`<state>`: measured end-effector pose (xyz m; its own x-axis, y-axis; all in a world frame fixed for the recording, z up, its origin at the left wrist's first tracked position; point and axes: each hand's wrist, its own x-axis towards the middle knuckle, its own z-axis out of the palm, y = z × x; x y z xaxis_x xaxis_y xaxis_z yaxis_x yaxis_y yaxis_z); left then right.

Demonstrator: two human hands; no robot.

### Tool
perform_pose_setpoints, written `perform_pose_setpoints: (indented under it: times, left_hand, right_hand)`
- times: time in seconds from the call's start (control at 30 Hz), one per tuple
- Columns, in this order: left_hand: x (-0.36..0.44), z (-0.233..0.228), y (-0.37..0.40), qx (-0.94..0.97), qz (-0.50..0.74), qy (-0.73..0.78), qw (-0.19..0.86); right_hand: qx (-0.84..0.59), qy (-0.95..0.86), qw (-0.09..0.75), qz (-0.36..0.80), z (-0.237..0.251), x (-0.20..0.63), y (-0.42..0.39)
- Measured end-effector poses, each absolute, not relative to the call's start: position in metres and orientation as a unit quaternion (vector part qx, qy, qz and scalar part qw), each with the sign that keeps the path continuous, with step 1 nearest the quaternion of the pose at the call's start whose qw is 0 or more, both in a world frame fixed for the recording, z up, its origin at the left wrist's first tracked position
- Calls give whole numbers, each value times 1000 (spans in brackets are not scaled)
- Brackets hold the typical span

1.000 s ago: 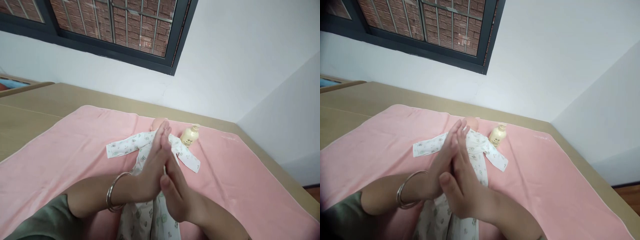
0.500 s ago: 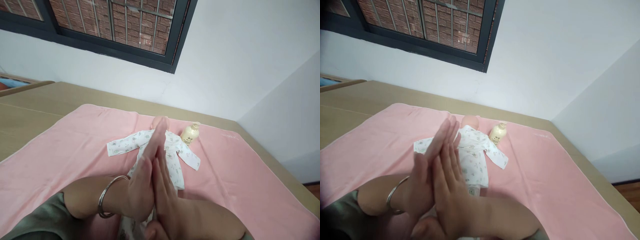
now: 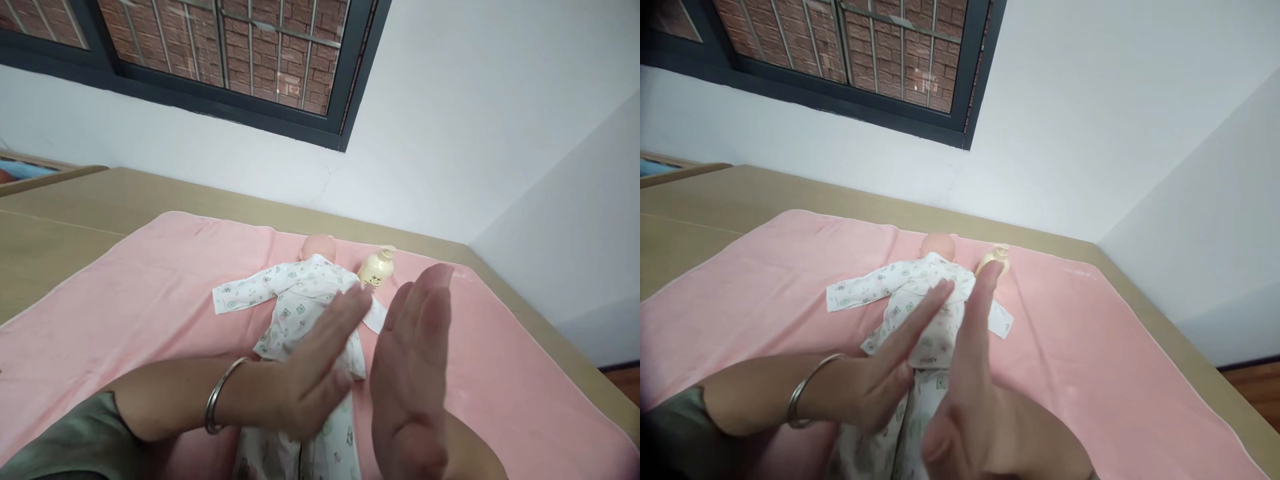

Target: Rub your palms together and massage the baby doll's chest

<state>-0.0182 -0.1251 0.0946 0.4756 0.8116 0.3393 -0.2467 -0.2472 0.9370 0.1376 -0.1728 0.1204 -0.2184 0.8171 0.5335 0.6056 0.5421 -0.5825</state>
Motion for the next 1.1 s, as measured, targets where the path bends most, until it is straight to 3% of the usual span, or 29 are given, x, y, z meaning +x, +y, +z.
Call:
perform_pose_setpoints:
  times: [0.1,0.2,0.33,0.57,0.8,1.0,1.1]
  left_hand:
    - [-11,95,-84,656,534,279,454]
    - [-2,78,-30,565,601,376,422]
    - [0,46,16,528,615,442,386]
    - [1,21,17,546,599,457,368]
    - [1,18,21,583,574,470,330]
    - [0,15,20,581,573,473,332]
    - [1,15,20,595,572,473,308]
  right_hand:
    - [-415,-758,499,70,135,144,-158]
    - [-411,-759,504,33,128,145,-123]
    - [-443,-783,433,46,93,138,-61]
    - [-504,-831,226,67,52,138,-14]
    - [-632,-761,142,40,60,134,-26]
    - [-517,-846,120,49,60,122,-42]
    - [-566,-809,138,79,60,134,-22]
